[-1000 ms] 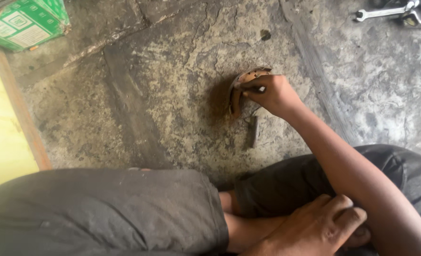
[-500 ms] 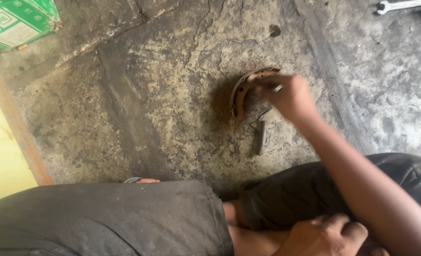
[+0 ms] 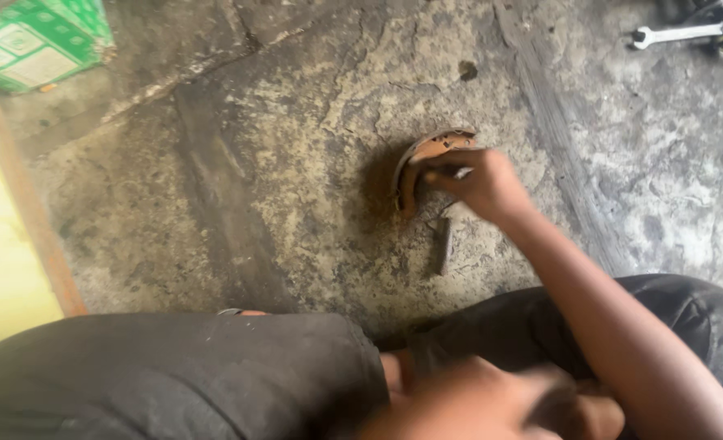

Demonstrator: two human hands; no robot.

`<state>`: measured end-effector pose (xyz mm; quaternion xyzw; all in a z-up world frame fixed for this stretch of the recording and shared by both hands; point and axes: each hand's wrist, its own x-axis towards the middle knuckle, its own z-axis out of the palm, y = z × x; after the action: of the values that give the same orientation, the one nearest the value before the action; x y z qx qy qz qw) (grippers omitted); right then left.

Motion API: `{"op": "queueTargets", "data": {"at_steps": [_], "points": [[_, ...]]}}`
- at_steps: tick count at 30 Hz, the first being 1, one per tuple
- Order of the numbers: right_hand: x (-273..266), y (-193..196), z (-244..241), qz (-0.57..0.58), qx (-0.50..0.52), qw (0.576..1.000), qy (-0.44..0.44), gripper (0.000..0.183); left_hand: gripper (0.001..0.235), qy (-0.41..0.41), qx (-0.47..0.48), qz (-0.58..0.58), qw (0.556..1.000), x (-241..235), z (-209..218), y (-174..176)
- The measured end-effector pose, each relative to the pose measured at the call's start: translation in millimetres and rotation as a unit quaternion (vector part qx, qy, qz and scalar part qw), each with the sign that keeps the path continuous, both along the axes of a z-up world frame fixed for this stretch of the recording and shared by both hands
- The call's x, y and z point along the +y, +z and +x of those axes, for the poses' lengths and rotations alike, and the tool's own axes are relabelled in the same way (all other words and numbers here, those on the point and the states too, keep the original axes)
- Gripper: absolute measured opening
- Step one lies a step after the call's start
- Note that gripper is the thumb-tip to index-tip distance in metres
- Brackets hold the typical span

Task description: The person sits on the floor and uses a metal file to scrape and clean a curved metal part. They then use a cloth to wipe the part and the floor, removing debris from the surface.

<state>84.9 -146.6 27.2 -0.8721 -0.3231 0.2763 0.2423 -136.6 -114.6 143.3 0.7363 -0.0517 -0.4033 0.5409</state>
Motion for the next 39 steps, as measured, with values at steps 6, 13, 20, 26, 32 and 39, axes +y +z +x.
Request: {"op": "queueTargets", "data": {"at_steps": [6,13,20,26,32,39], "points": [[-10.8,-12.6,7.2,0.089,-0.072,0.993,-0.019,0.028,0.041,0.364,-0.103,0.32,0.869,72.4,42.7,-33.8],[-7.8,-15.4,-14.7,0.034,-0.067,0.996,0.055,0.029,0.063,0.395,-0.27,0.366,0.798,102.4,106.5,-140.5],[-8.9,-21.0,35.0,-0.012,0.02,0.991,0.129,0.03,0.071,0.379,-0.102,0.351,0.85,94.4,109.5,-124.0],[-12.6,-35.3,-13.4,0.07,-0.063,0.995,-0.04,0.03,0.078,0.397,-0.067,0.308,0.862,100.6,99.6,-116.1],[-16.7,-34.0,-4.9,0.053,-0.02,0.995,-0.078,0.025,0.079,0.391,0.047,0.185,0.9,120.8,95.9,-100.5],[-4.5,-21.4,-15.8,0.013,-0.024,0.998,-0.052,0.024,0.081,0.389,0.048,0.208,0.896,115.8,105.8,-104.9]]}}
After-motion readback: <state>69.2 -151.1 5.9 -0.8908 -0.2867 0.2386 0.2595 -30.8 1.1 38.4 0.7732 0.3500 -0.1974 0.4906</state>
